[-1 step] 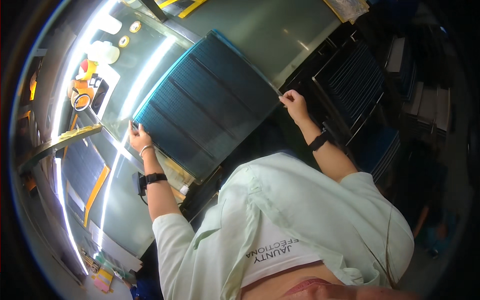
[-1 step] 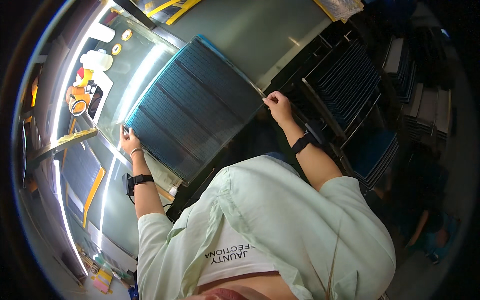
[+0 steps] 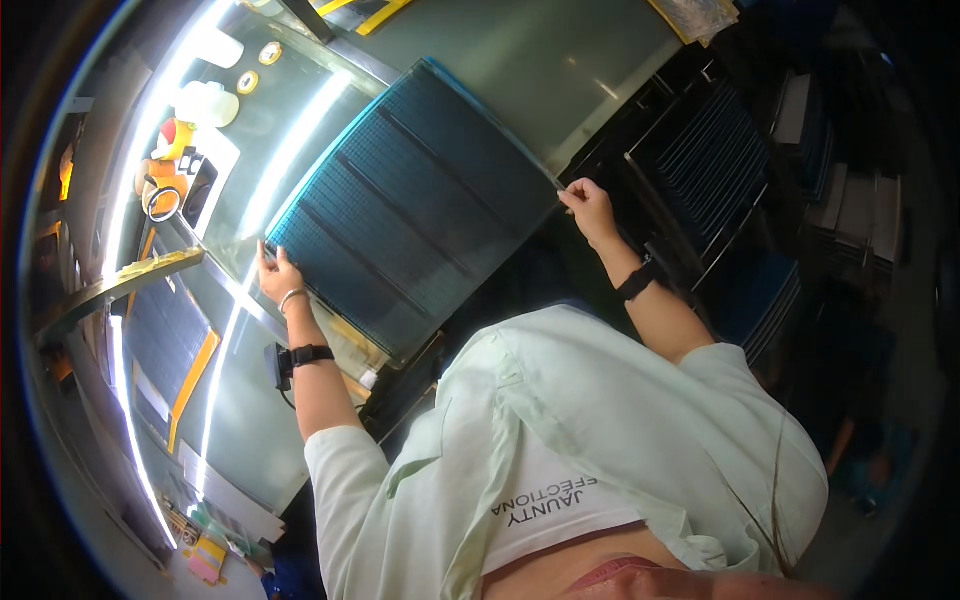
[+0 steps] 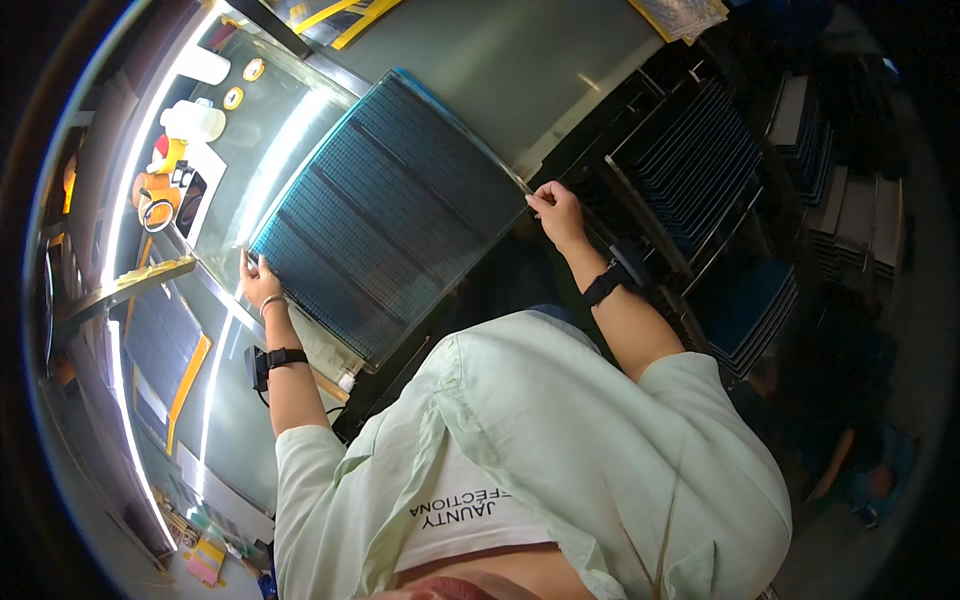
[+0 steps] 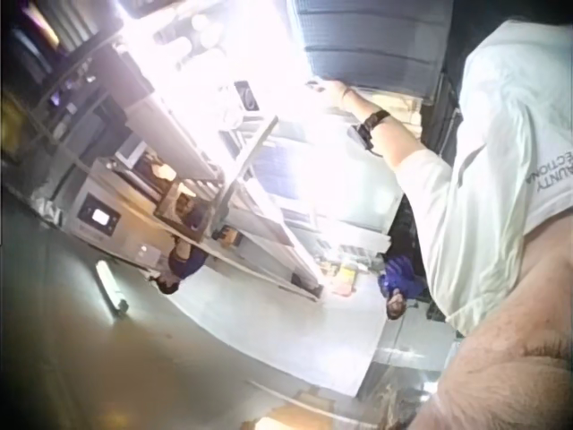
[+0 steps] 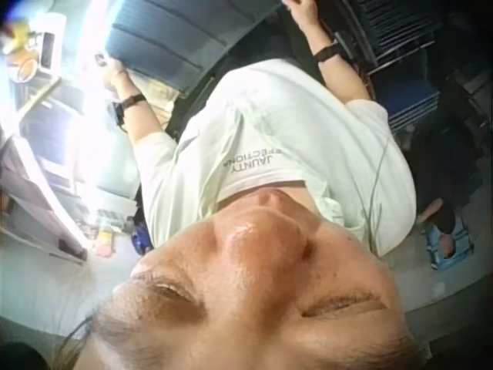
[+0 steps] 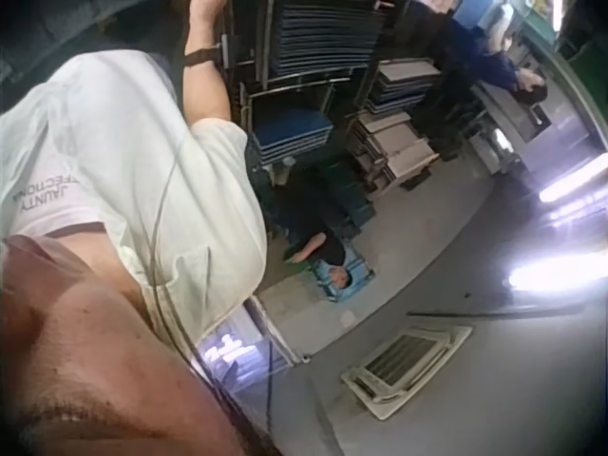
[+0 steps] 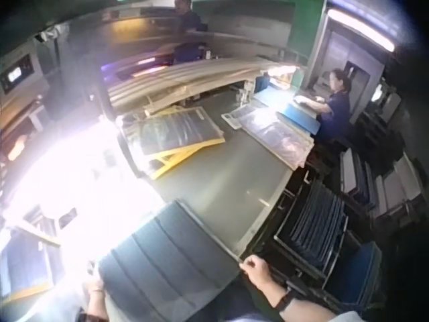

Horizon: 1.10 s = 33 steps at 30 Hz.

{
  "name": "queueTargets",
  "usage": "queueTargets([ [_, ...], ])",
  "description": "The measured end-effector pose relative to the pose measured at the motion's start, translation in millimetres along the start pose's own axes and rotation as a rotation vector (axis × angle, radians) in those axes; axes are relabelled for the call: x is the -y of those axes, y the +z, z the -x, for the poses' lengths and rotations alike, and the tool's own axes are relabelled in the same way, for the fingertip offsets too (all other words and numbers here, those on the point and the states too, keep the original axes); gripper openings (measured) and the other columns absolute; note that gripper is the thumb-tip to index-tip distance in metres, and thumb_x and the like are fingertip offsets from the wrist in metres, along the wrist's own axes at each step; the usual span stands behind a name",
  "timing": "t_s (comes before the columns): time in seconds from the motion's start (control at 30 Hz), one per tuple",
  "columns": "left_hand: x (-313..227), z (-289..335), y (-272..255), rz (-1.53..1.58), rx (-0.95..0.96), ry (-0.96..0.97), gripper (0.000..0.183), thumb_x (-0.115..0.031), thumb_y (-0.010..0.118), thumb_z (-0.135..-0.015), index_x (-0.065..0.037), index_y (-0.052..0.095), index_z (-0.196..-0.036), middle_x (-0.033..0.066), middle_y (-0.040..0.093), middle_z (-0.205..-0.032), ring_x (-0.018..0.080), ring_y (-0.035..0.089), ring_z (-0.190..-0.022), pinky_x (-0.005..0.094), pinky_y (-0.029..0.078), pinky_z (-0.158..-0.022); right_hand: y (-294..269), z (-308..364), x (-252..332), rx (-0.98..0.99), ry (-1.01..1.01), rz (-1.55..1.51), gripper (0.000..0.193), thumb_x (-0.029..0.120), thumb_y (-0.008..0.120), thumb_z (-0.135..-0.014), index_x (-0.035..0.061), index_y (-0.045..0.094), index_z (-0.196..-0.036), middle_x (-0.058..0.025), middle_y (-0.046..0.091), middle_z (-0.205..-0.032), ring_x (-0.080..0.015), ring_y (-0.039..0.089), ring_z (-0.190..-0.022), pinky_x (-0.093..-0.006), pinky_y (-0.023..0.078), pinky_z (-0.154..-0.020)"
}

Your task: Moving large rectangular circuit board panels between a drying rack and an inspection light table.

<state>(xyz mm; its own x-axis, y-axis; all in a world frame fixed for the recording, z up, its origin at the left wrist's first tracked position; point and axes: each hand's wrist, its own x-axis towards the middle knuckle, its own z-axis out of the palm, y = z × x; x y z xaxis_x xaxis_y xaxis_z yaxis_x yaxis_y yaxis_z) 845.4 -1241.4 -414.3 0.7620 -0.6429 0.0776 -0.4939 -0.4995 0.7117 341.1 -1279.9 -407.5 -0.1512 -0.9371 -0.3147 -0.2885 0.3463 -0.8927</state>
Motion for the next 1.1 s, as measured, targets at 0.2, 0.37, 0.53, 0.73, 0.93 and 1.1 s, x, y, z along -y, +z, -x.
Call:
queueTargets([
  [0.2, 10, -3, -2, 0.041, 0.021, -0.063, 0.046, -0.013, 0.065, -0.077, -0.014, 0.053, -0.121, 0.0009, 0.045, -0.058, 0.0109, 0.046, -0.052, 0.0283, 0.042, -0.053, 3, 2, -4, 0.042, -0.090, 0.023, 0.013, 0.005, 0.063, -0.077, 0.0030, 0.050, -0.073, -0.0026, 0.054, -0.065, -0.0095, 0.052, -0.057, -0.0230, 0.045, -0.052],
  [0.37, 17, -5, 5, 0.004, 0.040, -0.032, 0.045, -0.014, 0.065, -0.077, -0.016, 0.054, -0.120, 0.0009, 0.047, -0.059, 0.0104, 0.047, -0.050, 0.0280, 0.043, -0.051, 4, 1, -7, 0.020, -0.064, -0.037, 0.014, 0.005, 0.061, -0.080, 0.0028, 0.048, -0.074, -0.0024, 0.053, -0.064, -0.0091, 0.052, -0.056, -0.0227, 0.046, -0.052],
  [0.53, 16, -5, 7, 0.096, 0.032, -0.064, 0.044, -0.012, 0.063, -0.078, -0.016, 0.054, -0.120, 0.0011, 0.049, -0.059, 0.0099, 0.048, -0.048, 0.0269, 0.043, -0.048, 1, -4, -2, 0.078, -0.119, 0.021, 0.015, 0.006, 0.060, -0.081, 0.0031, 0.047, -0.074, -0.0018, 0.052, -0.065, -0.0078, 0.051, -0.056, -0.0219, 0.046, -0.051],
  [0.73, -1, 1, -8, 0.019, 0.042, -0.083, 0.043, -0.010, 0.063, -0.077, -0.012, 0.054, -0.119, 0.0032, 0.053, -0.063, 0.0099, 0.048, -0.049, 0.0264, 0.044, -0.049, 16, 3, 8, -0.067, -0.409, 0.308, 0.017, 0.007, 0.059, -0.078, 0.0040, 0.043, -0.077, -0.0127, 0.044, -0.063, -0.0307, 0.045, -0.059, -0.0369, 0.039, -0.057],
  [0.93, -7, 7, 6, -0.182, -0.020, -0.076, 0.049, -0.013, 0.070, -0.069, -0.016, 0.057, -0.116, 0.0152, 0.061, -0.085, 0.0275, 0.059, -0.076, 0.0355, 0.046, -0.073, -1, -1, -22, 0.049, -0.279, 0.125, 0.017, 0.011, 0.057, -0.084, 0.0043, 0.042, -0.078, -0.0022, 0.041, -0.067, -0.0119, 0.041, -0.060, -0.0261, 0.039, -0.056],
  [1.1, -25, 9, 5, -0.166, -0.034, -0.091, 0.050, -0.015, 0.070, -0.070, -0.020, 0.055, -0.118, 0.0139, 0.058, -0.083, 0.0282, 0.058, -0.077, 0.0366, 0.046, -0.072, -3, 1, -20, 0.058, -0.222, 0.148, 0.016, 0.008, 0.057, -0.084, 0.0045, 0.042, -0.078, -0.0017, 0.042, -0.067, -0.0105, 0.046, -0.058, -0.0235, 0.042, -0.053],
])
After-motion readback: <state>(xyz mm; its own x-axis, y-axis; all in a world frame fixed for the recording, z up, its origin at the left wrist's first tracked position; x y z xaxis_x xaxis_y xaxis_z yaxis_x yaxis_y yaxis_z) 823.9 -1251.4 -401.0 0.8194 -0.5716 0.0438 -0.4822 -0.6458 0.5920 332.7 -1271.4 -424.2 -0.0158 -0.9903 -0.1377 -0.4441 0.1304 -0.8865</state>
